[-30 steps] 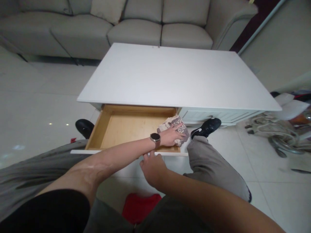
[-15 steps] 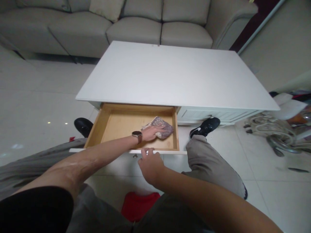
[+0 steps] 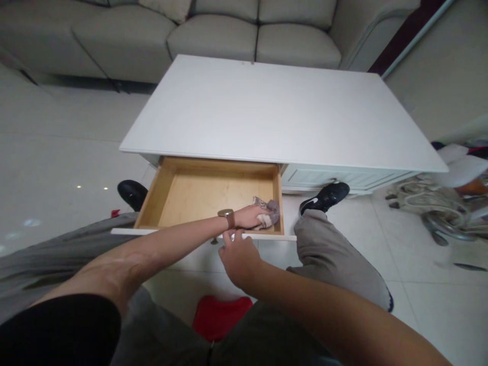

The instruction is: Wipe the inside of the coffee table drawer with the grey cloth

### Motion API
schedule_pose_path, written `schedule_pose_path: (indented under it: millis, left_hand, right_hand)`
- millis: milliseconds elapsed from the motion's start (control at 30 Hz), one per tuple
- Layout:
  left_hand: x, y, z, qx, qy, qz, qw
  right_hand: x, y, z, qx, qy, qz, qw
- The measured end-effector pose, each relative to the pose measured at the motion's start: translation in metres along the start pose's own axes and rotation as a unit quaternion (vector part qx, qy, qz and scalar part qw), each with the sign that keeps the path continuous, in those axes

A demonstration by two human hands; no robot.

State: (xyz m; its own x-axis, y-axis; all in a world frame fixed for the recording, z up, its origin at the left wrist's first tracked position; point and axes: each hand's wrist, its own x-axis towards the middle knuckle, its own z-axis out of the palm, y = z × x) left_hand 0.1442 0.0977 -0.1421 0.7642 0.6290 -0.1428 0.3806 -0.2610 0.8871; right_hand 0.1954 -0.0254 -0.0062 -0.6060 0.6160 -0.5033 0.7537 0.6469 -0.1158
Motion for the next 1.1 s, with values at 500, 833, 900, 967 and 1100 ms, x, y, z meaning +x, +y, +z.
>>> schedule_pose_path:
  millis: [500, 833, 900, 967, 1100]
  left_hand:
    - [0.004, -0.027, -0.012, 0.255, -0.025, 0.016, 0.966]
    - [0.046, -0.02, -0.005, -0.175, 0.231, -0.121, 0.949]
    - [0.054, -0.017, -0.002, -0.252, 0.274, -0.147, 0.916]
    - [0.064, -0.011, 0.003, -0.325, 0.295, -0.168, 0.883]
    - [0.09, 0.002, 0.012, -0.434, 0.322, -0.189, 0.82]
  right_hand:
    - [0.008, 0.0, 0.005, -0.016, -0.003, 0.012, 1.0]
    - [0.01, -0.001, 0.005, -0.01, -0.004, 0.022, 1.0]
    - [0.01, -0.001, 0.005, -0.005, 0.002, 0.023, 1.0]
    - [0.009, -0.001, 0.006, -0.002, 0.005, 0.025, 1.0]
    - [0.01, -0.001, 0.007, 0.006, -0.005, 0.022, 1.0]
